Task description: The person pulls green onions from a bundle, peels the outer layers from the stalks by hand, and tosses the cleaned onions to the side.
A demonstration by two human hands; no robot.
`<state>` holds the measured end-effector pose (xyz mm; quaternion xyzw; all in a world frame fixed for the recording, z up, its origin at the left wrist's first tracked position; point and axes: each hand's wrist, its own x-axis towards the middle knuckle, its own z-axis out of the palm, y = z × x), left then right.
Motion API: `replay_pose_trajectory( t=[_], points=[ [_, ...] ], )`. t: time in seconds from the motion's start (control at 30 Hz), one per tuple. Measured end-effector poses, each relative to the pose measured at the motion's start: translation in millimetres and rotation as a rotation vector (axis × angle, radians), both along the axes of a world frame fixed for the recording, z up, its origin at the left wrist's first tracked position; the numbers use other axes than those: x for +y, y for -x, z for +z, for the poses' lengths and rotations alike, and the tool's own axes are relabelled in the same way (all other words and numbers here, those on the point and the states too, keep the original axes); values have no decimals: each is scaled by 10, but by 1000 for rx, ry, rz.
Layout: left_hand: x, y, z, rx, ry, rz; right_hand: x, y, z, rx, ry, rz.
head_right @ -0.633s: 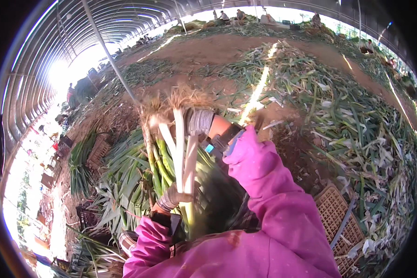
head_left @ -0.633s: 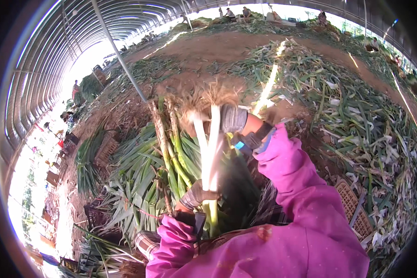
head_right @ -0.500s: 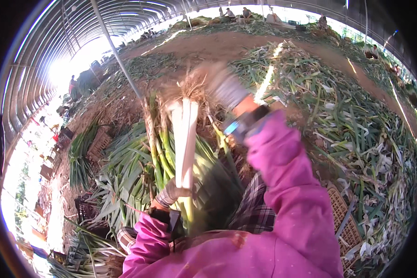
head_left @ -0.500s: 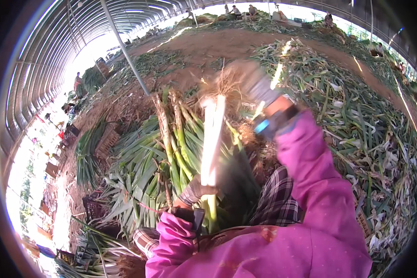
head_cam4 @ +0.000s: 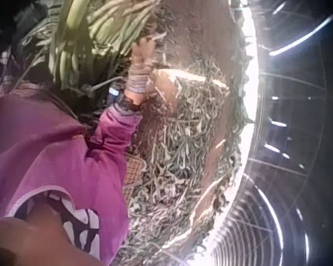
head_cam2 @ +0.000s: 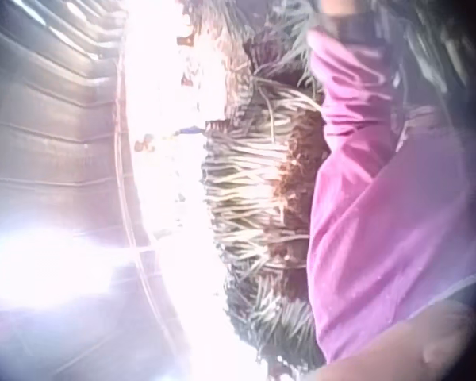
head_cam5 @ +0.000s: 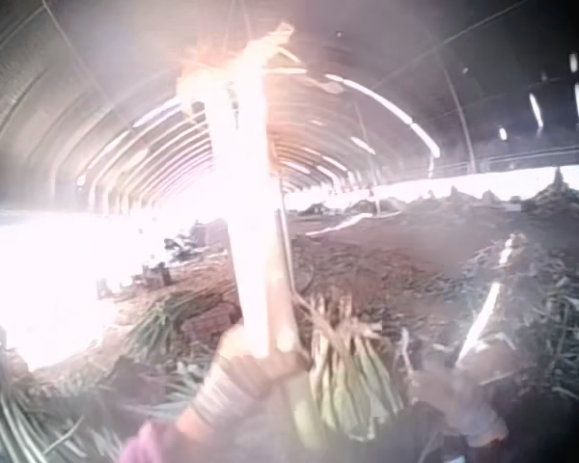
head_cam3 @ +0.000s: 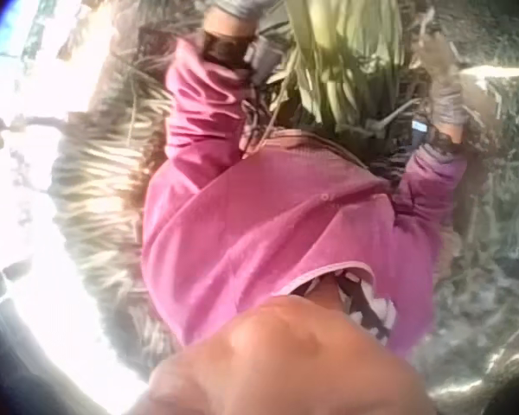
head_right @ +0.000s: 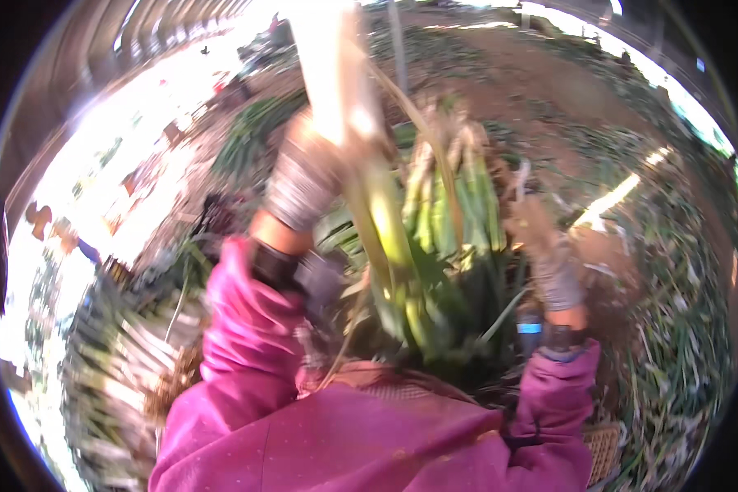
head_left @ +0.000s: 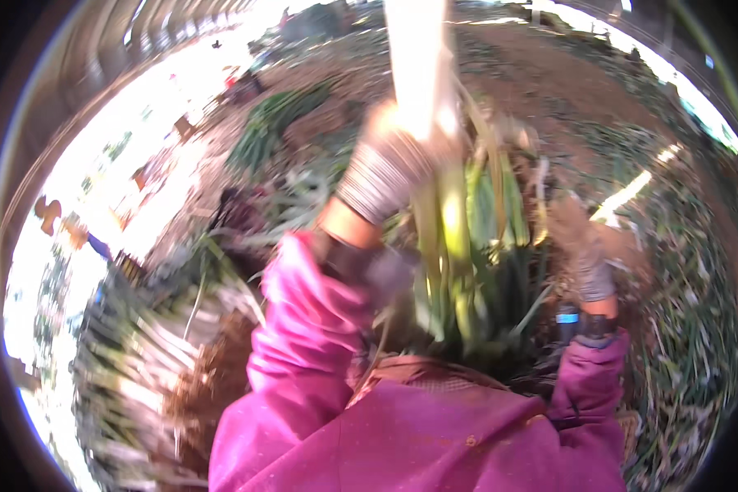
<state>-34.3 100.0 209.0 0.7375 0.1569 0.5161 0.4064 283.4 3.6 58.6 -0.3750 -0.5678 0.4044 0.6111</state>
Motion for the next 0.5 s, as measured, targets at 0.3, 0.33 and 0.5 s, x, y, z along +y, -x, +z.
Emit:
replay_pose_trajectory(
  t=[0.3,0.33,0.5],
  points=[
    [-484,3152,2127,229,-576,681,779,210,16,-525,123,-293],
    [-338,3316,1963,285,-590,754,981,78,-184,-463,174,-212],
    [389,4461,1139,741,-544,1049,1538,28,-869,304,418,71]
  ],
)
